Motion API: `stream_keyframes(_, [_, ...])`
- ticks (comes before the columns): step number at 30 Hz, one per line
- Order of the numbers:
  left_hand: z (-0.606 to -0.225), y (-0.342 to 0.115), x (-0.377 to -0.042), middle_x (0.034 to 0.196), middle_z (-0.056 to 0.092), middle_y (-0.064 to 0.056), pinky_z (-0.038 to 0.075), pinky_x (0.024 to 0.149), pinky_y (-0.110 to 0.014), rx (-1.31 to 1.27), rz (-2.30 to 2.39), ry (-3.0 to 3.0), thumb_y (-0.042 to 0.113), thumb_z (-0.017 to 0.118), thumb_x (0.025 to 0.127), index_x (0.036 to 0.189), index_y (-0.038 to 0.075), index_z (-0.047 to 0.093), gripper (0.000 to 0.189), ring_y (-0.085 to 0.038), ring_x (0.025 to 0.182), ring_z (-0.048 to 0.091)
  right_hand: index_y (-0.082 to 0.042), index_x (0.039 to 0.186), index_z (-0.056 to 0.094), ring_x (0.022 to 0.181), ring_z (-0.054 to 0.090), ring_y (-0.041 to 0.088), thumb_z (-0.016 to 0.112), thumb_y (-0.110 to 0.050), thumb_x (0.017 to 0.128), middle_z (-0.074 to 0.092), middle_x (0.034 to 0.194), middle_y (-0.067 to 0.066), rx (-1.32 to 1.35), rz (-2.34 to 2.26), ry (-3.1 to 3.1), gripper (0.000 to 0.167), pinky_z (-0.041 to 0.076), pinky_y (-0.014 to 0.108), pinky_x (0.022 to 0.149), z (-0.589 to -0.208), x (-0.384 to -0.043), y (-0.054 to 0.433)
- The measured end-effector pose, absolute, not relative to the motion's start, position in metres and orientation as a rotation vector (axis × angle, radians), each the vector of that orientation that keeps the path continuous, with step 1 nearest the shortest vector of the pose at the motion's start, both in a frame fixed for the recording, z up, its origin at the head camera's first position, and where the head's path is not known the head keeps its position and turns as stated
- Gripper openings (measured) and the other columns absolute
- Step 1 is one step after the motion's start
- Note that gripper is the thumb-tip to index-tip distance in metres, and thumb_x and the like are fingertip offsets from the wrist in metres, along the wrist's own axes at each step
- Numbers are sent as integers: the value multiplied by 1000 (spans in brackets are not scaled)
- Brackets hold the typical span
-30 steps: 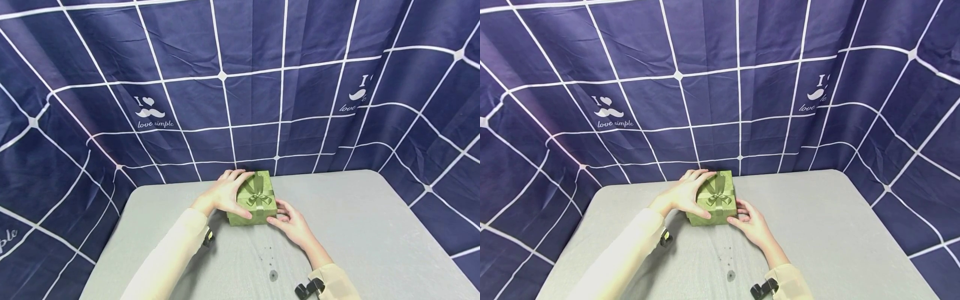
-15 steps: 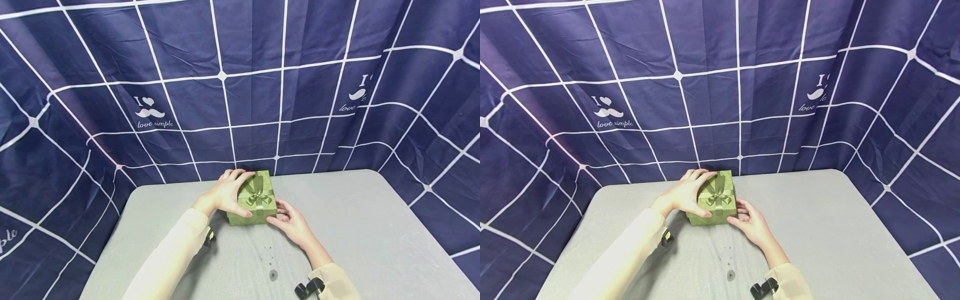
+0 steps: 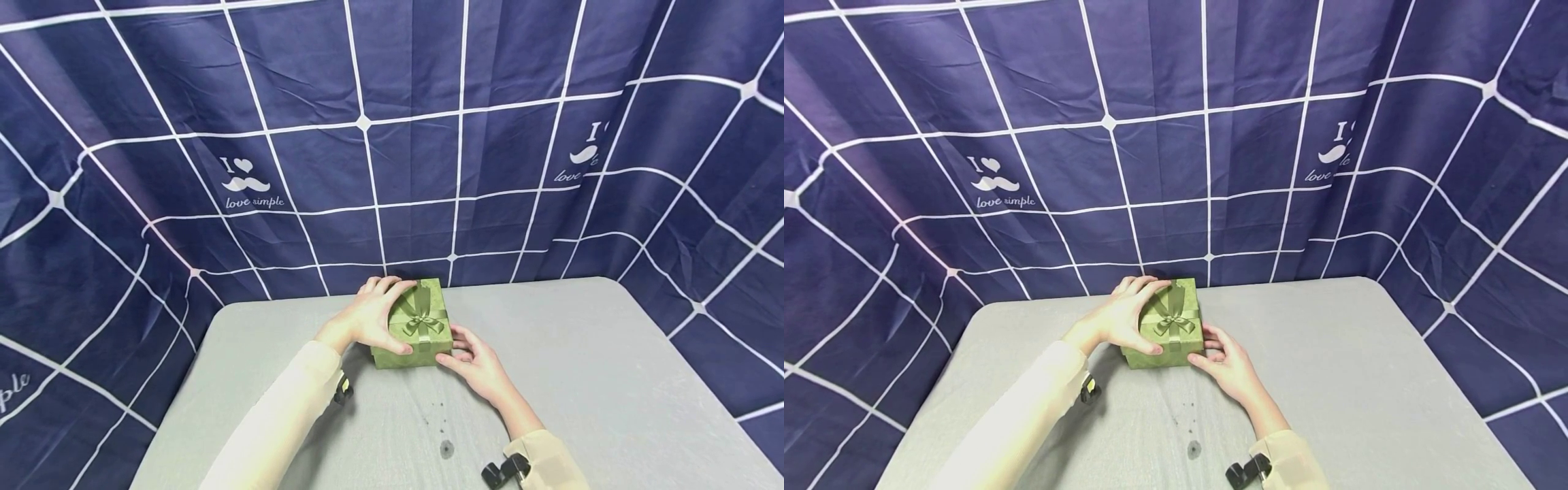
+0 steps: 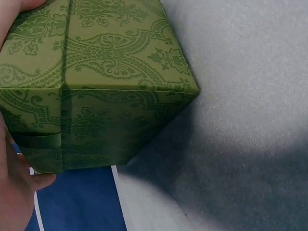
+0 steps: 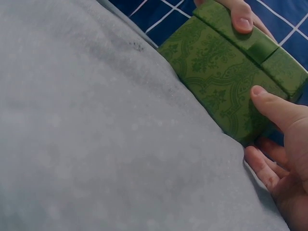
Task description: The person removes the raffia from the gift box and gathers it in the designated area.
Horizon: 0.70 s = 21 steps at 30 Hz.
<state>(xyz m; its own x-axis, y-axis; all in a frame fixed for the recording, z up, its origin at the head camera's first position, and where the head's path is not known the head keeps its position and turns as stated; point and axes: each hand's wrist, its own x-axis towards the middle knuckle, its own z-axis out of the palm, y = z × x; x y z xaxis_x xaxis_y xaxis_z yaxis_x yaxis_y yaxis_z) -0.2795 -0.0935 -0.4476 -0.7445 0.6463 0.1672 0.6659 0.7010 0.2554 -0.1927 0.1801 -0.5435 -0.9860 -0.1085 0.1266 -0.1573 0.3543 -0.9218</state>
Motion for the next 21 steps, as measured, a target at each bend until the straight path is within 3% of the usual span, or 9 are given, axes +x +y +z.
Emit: stream_keyframes(21, [-448,-93,-279,160,47,-7,40,118,-57,-1098,-517,-2816,72,93,58,168,28,37,131,-34,142,43,-7,157,55,108,75,23,89,-21,94,74,131,16,230,1772,-2549,73,60,28,91,-546,-194,180])
